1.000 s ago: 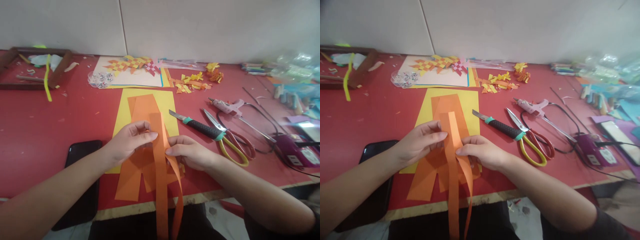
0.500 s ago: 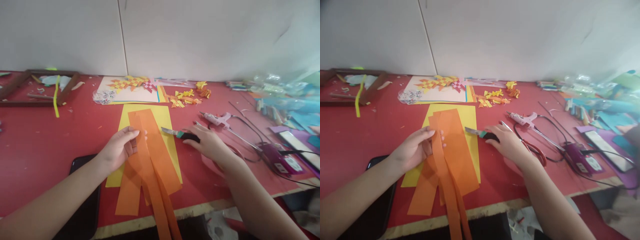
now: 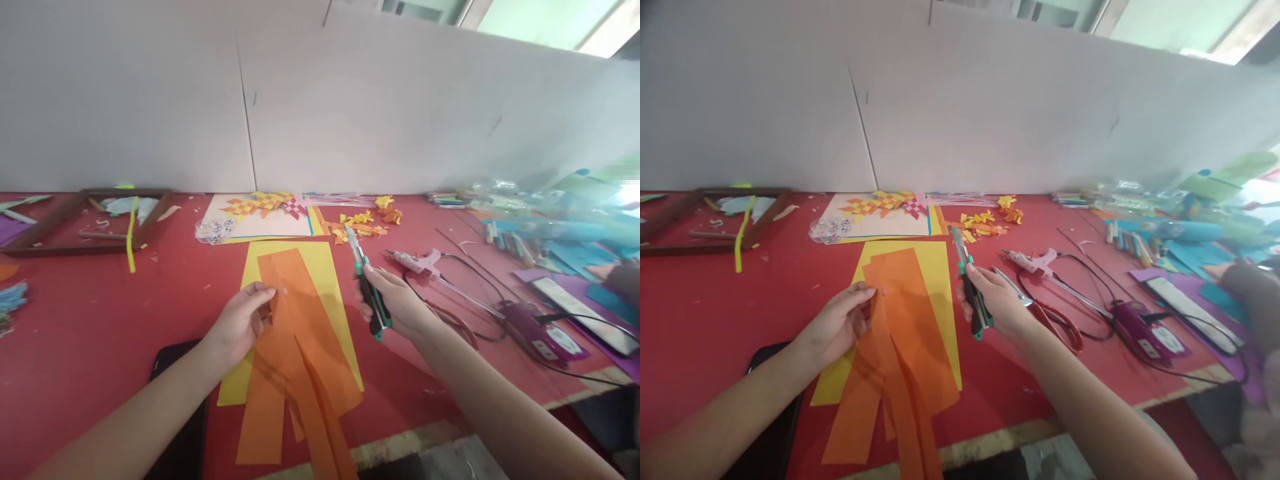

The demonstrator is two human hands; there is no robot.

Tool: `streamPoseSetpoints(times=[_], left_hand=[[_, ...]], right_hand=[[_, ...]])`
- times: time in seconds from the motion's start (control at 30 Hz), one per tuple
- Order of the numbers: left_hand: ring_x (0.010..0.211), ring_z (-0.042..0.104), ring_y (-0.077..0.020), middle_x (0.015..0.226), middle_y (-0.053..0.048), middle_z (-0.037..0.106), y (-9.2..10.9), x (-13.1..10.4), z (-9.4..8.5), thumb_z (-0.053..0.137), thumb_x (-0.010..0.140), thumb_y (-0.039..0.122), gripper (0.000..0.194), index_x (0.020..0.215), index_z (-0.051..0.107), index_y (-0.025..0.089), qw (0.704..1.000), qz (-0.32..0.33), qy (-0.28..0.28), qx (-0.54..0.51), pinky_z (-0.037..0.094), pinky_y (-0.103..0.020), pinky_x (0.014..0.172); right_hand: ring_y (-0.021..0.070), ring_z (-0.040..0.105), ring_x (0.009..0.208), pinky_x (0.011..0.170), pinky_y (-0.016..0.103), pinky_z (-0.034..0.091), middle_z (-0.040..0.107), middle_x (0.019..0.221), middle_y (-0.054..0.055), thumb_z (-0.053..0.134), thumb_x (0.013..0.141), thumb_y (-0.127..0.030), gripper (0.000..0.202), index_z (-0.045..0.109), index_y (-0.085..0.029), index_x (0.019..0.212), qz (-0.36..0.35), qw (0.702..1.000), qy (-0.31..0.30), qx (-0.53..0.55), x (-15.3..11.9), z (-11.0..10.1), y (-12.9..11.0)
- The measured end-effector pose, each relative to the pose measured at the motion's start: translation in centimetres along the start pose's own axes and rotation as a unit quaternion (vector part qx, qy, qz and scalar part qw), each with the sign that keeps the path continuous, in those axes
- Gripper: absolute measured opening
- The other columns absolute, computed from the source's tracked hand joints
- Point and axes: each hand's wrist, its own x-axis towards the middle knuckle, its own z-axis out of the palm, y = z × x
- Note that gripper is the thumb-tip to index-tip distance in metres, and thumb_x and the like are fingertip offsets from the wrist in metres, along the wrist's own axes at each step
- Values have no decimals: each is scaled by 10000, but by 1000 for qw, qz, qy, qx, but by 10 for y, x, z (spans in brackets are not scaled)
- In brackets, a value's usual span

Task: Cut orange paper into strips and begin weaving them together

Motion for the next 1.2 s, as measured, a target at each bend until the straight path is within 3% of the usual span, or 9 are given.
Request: streamPoseSetpoints(times=[0.1, 0.17, 0.33, 0.5, 0.7, 0.9, 1.07, 1.2], left_hand=[[545, 618, -97, 637, 41, 663, 1, -1, 1, 842, 635, 184, 313, 705, 538, 180, 1000, -1, -3, -3, 475, -185, 482], [558, 627, -100, 646, 37, 669, 1, -1, 1, 835, 641, 165, 307, 707, 536, 182, 1000, -1, -2, -5, 486, -189, 501], [567, 639, -102, 680, 25, 688, -2, 1, -2, 822, 660, 155, 291, 709, 536, 182, 1000, 1, 5, 3, 496, -195, 521], [566, 630, -96, 719, 21, 704, -1, 1, -3, 835, 659, 181, 300, 706, 539, 179, 1000, 6, -11, 1, 491, -199, 517], [556, 628, -99, 674, 25, 693, 1, -3, 3, 841, 633, 162, 347, 713, 505, 190, 1000, -5, 4, -1, 485, -193, 522], [554, 636, -105, 680, 26, 691, -1, -2, 1, 832, 645, 165, 331, 713, 509, 190, 1000, 7, 1, 2, 490, -196, 521], [587, 654, -108, 729, 18, 718, 0, -1, 1, 855, 623, 169, 363, 716, 504, 191, 1000, 17, 7, 3, 516, -200, 551], [619, 665, -101, 750, 27, 719, -2, 1, -2, 877, 620, 188, 384, 793, 533, 198, 999, 29, 15, 12, 518, -184, 571]], right_hand=[[134, 646, 598, 529, 261, 546, 738, 869, 61, 756, 776, -333, 265, 566, -187, 890, -4, 1000, -19, 20, 1, 3, 2], [139, 671, 680, 608, 276, 571, 740, 978, 76, 759, 775, -308, 269, 574, -190, 930, -18, 998, -38, 40, 1, 7, 3], [129, 595, 500, 462, 308, 544, 680, 816, -10, 674, 850, -425, 326, 520, -256, 1083, -16, 994, -88, 62, 3, 25, 10], [114, 579, 573, 474, 269, 526, 632, 816, -3, 757, 768, -365, 310, 550, -209, 938, -12, 991, -106, 78, 6, 27, 19], [79, 492, 479, 405, 215, 437, 571, 700, -40, 750, 761, -437, 340, 533, -206, 884, -17, 996, -81, 45, 3, 16, 19], [72, 488, 455, 393, 199, 412, 564, 688, -49, 719, 789, -438, 320, 498, -213, 845, -6, 996, -83, 13, 0, 23, 25], [114, 577, 544, 480, 259, 512, 622, 769, -18, 722, 785, -432, 300, 533, -215, 868, -30, 997, -61, 20, 4, 25, 23], [151, 619, 587, 543, 319, 548, 659, 849, 39, 598, 852, -430, 232, 563, -210, 917, -15, 998, -55, -35, 21, 15, 11]])
